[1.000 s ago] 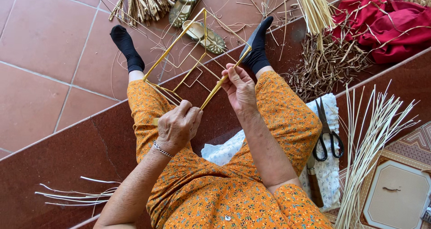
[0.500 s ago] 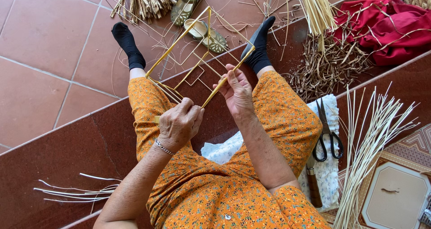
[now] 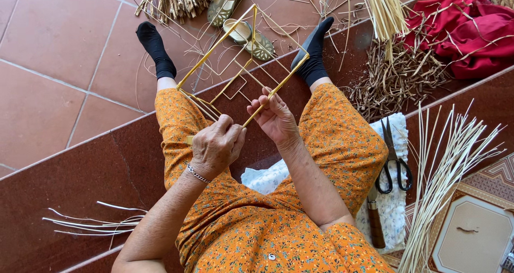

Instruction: The person sits on a tiled floor and weaves thin bamboo strips into a rectangular basket frame. They bend and interlace the strips by hand, occasionally using scissors to trim excess material. The basket gradually takes shape as more strips are added.

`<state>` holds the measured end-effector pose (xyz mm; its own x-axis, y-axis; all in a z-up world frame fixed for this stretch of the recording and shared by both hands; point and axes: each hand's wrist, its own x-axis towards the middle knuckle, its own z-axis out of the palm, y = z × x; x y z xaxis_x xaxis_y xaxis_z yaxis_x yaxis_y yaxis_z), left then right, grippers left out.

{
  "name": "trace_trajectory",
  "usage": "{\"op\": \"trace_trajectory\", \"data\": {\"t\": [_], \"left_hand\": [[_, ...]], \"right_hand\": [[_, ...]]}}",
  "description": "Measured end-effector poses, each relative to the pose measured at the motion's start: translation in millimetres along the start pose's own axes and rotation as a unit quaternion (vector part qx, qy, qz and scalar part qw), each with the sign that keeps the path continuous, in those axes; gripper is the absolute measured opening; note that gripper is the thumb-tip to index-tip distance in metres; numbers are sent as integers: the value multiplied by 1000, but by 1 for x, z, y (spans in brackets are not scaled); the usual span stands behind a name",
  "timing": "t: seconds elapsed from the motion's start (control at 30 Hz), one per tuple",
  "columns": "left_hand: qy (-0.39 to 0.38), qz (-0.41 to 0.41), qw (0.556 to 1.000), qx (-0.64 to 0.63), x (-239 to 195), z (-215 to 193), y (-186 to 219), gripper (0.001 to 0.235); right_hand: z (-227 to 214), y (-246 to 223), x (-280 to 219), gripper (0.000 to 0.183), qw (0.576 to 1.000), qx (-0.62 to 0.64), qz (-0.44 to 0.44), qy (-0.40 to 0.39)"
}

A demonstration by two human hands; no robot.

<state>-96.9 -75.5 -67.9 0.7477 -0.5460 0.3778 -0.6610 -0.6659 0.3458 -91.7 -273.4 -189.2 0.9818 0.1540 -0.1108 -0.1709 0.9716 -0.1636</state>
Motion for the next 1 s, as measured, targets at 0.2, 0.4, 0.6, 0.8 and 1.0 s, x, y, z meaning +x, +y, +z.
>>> {"op": "trace_trajectory", "data": {"t": [0.2,0.4,0.6,0.8,1.0], "left_hand": [[-1,-2,1000,3,1,0,-1,18],[5,3,1000,14,-1,3,-1,18],[9,13,1000,17,-1,4,-1,18],[1,-2,1000,17,-1,5,-1,19],[13,17,999,27,-2,7,-1,20]], "right_hand": [[4,3,0,21,999,-32,-17,26],[22,10,-9,16,957,-205,-140,147],[31,0,1,6,900,-353,-169,190],[42,4,-8,15,950,-262,-108,133],[41,38,-31,23,890,-432,-110,99]]}}
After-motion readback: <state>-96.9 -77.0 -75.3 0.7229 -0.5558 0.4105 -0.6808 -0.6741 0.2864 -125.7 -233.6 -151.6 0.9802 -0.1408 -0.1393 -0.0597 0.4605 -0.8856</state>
